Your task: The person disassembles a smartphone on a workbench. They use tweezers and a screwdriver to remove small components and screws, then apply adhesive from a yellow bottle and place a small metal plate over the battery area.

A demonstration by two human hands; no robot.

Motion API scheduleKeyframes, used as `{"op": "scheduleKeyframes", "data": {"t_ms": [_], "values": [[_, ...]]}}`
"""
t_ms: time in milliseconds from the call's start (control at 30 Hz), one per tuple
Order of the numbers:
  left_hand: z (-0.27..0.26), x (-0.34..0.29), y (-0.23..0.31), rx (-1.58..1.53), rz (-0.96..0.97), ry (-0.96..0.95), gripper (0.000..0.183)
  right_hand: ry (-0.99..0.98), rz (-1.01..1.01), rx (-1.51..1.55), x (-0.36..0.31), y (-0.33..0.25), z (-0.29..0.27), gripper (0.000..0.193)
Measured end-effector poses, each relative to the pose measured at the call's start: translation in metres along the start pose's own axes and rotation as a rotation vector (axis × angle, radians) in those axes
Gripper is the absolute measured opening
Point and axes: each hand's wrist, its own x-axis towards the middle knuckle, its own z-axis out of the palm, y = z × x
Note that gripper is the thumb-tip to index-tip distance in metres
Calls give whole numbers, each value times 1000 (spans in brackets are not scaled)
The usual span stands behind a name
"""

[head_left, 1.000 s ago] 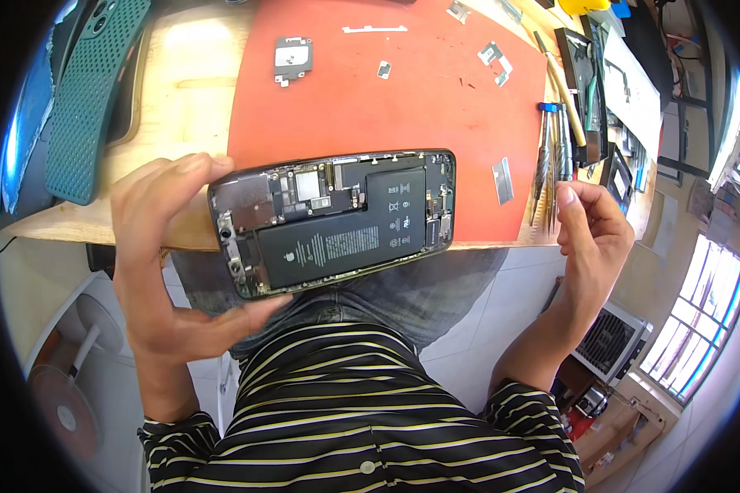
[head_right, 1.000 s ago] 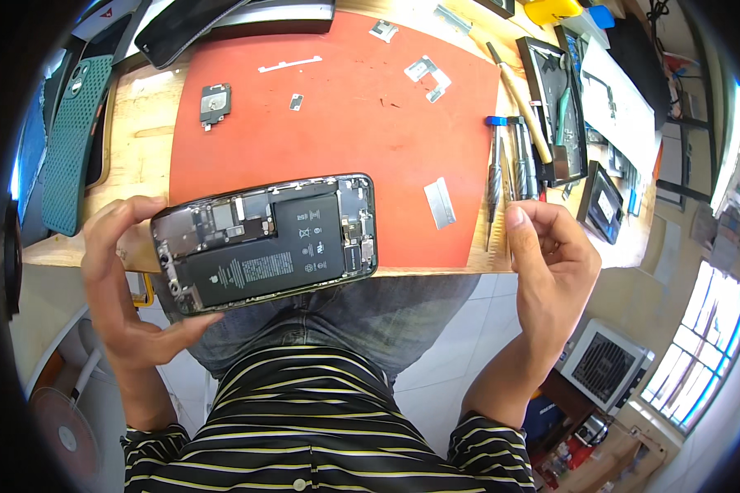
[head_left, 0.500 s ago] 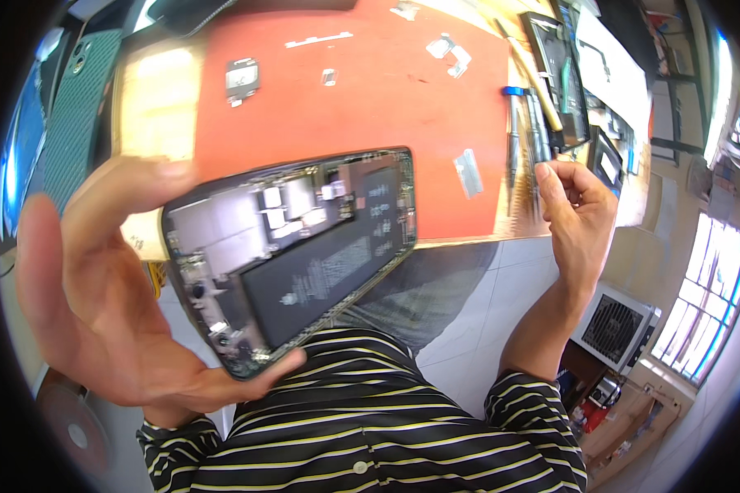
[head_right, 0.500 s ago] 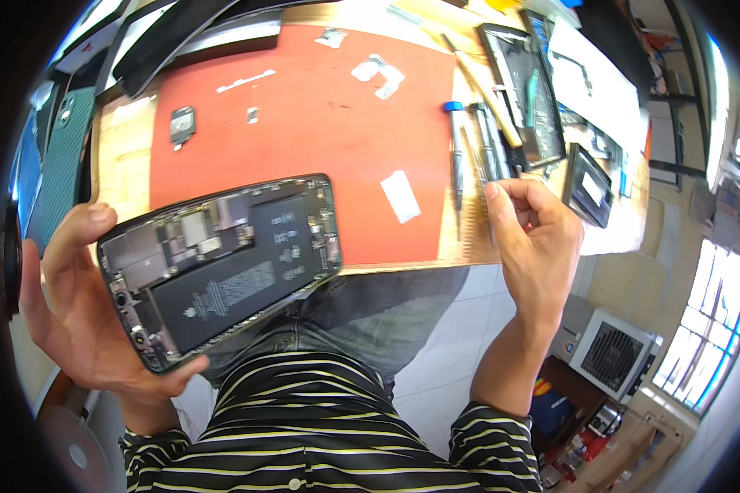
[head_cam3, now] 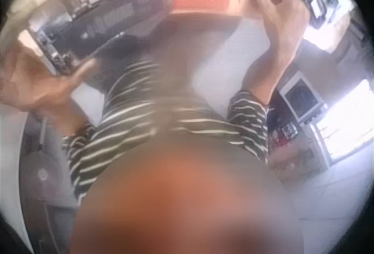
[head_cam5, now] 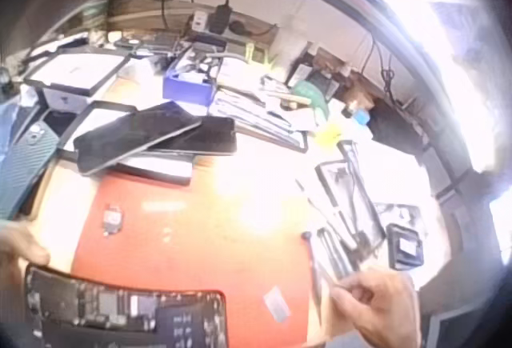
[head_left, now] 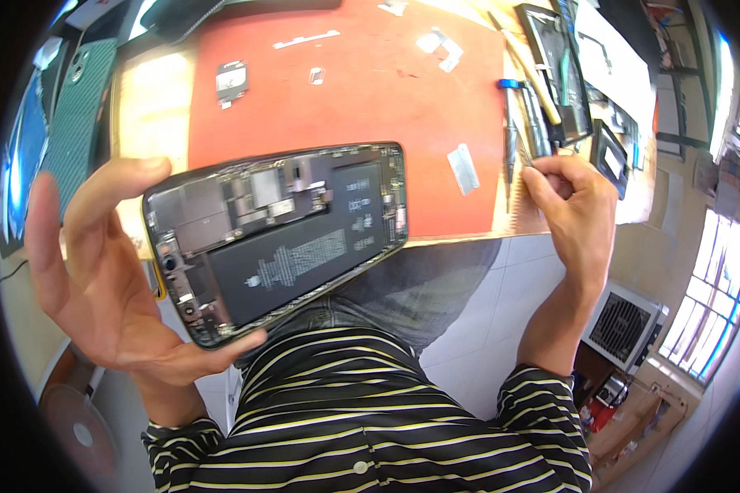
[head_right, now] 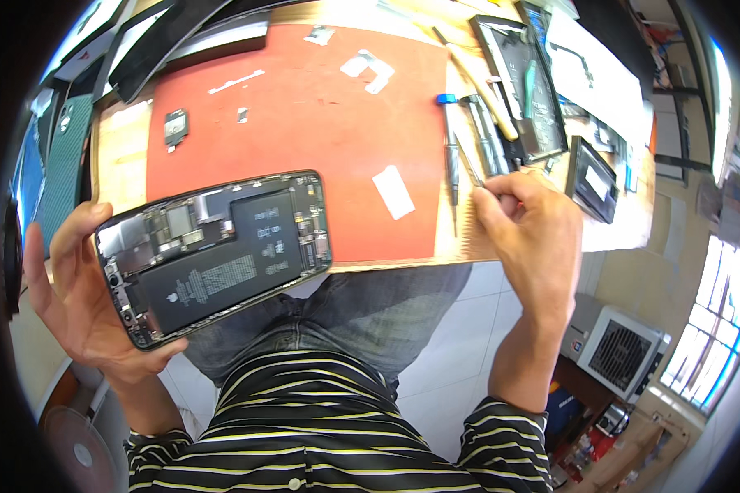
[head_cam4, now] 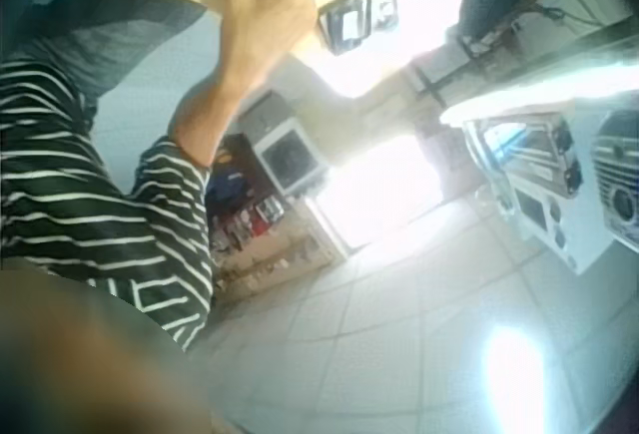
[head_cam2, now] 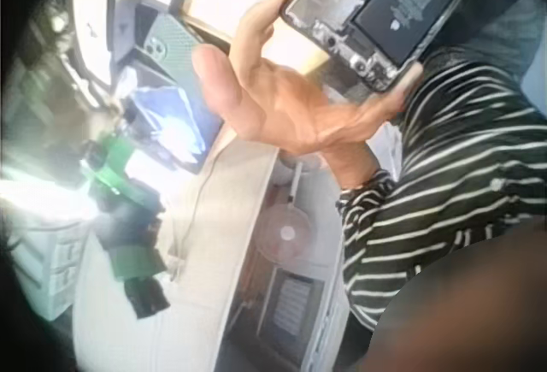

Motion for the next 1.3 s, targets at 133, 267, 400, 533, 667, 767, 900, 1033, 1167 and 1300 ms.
{"op": "scheduleKeyframes", "data": {"t_ms": [133,267,400,533,667,767,900,1033,1167,1300], "values": [[-3,8,1,-17,65,-64,150,175,224,370,7,-21,-9,14],[-3,18,-4,-105,178,-99,146,128,-160,859,-5,-44,11,32],[-1,22,4,-86,143,-138,128,-125,-133,870,-10,-48,27,30],[4,27,7,-117,154,-122,127,-150,-241,880,-5,-47,29,24],[-2,38,1,-159,191,-278,128,-161,-371,1083,-2,-51,41,26],[-6,41,-2,-237,199,-376,128,-180,-428,1010,1,-50,51,25],[-6,40,0,-196,224,-352,127,-202,-455,1034,2,-47,55,28],[-7,40,0,-199,227,-358,127,-147,-520,933,3,-50,56,25],[-6,38,-2,-218,228,-359,126,-159,-511,929,4,-54,56,24],[-6,40,0,-161,226,-355,126,-166,-497,894,5,-56,54,23]]}}
